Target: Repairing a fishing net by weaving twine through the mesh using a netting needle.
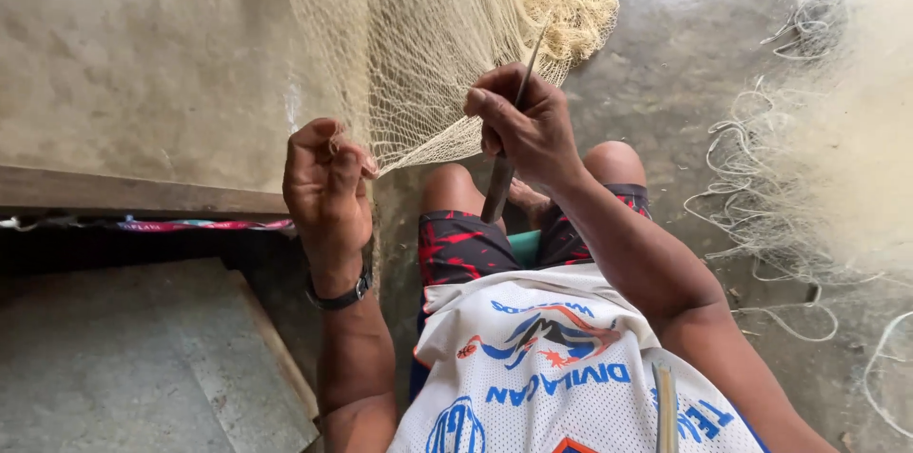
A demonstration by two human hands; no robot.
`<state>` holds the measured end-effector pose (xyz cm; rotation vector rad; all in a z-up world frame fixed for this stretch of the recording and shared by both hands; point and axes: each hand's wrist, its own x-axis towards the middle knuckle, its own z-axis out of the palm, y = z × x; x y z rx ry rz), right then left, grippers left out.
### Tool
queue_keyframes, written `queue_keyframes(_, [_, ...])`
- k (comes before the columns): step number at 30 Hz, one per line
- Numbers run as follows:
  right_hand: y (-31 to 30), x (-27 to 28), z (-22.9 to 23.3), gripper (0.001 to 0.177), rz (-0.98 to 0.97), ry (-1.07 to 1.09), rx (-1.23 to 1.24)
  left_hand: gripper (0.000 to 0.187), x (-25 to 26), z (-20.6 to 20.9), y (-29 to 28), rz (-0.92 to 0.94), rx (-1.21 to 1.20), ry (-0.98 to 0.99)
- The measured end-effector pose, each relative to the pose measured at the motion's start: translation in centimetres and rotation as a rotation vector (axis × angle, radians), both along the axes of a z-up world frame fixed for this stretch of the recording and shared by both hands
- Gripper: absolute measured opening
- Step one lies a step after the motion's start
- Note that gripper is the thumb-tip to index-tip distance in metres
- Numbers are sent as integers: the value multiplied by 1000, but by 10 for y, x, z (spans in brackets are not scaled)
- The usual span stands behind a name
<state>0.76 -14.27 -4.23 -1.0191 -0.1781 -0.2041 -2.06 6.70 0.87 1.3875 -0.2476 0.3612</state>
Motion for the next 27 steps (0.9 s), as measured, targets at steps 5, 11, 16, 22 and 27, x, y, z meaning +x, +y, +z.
queue_keyframes(5, [-10,-1,-1,10,-56,-9,18,12,4,4,-10,-7,32,23])
queue_keyframes(11, [-23,9,-6,11,-72,-68,-70,13,3,14,-11,-107,72,72])
queue_keyframes(16, [-29,14,-1,10,-101,-61,-88,12,3,11,-7,-155,124,84])
queue_keyframes(22, [-34,15,-5,9,-121,-54,-88,25,5,10,-12,-245,106,141])
queue_keyframes(27, [-35,13,-2,11,-145,-32,-92,27,9,3,-14,-287,76,121])
